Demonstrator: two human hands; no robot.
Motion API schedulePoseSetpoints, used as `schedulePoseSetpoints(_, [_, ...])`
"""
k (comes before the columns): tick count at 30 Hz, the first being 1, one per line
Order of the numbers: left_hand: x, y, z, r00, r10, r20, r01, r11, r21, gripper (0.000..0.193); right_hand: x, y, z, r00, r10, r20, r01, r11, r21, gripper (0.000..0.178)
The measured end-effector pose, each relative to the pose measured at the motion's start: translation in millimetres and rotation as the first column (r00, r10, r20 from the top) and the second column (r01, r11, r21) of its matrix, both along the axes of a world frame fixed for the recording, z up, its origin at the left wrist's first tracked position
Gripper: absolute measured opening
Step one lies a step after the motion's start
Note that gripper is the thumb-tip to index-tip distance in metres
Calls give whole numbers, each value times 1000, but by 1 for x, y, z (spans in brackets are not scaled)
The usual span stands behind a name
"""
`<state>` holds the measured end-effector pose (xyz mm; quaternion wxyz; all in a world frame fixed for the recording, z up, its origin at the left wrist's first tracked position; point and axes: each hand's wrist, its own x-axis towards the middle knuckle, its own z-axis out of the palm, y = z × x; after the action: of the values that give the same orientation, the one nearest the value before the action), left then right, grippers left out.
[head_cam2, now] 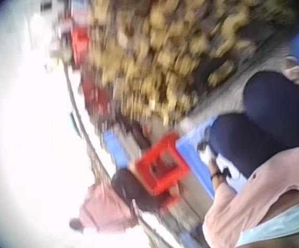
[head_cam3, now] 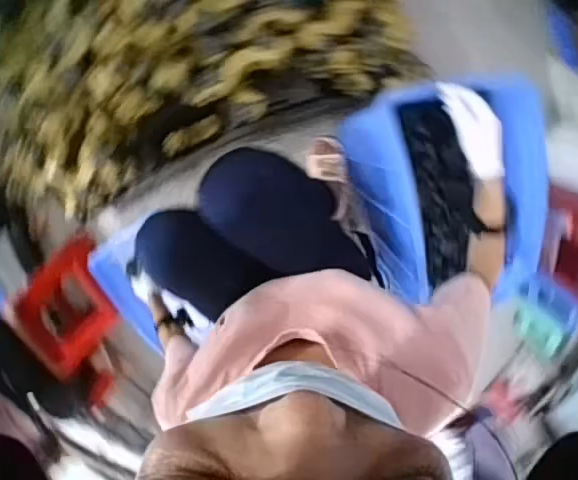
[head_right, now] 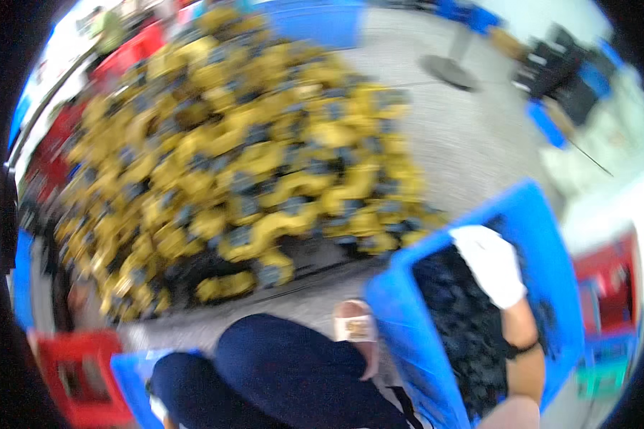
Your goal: Assembling plastic components onto yellow toy tractors in a factory.
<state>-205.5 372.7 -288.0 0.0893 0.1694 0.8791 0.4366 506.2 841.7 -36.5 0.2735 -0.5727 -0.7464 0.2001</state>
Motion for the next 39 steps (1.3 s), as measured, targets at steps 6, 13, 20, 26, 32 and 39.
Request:
schedulePoseSetpoints(6, [-15, 60, 29, 882, -253, -397, -221, 522, -824, 60, 90, -13, -17, 934, -294, 204, 292, 956, 40, 24])
schedulePoseSetpoints(13, [72, 240, 176, 207, -190, -960, -1, 981, -194, 28, 149, -43, -76, 889, -124, 440, 284, 904, -319, 34])
schedulePoseSetpoints(20, [178, 358, 263, 340, -705, -622, 678, 642, -357, 46, 85, -18, -139, 967, 105, 231, -26, 946, -324, 60])
schedulePoseSetpoints(26, [267, 442, 270, -40, -964, -262, 950, 45, -310, 31, 96, -15, -169, 987, -94, 133, 123, 967, -222, 27])
schedulePoseSetpoints(32, [273, 469, 217, -35, -993, -110, 929, 8, -370, 26, 71, -41, -87, 736, -213, -643, -44, 932, -360, 34])
schedulePoseSetpoints(39, [275, 487, 180, 272, -842, -466, 897, 397, -196, 28, 35, -80, 21, 938, -64, -342, 53, 998, -42, 31])
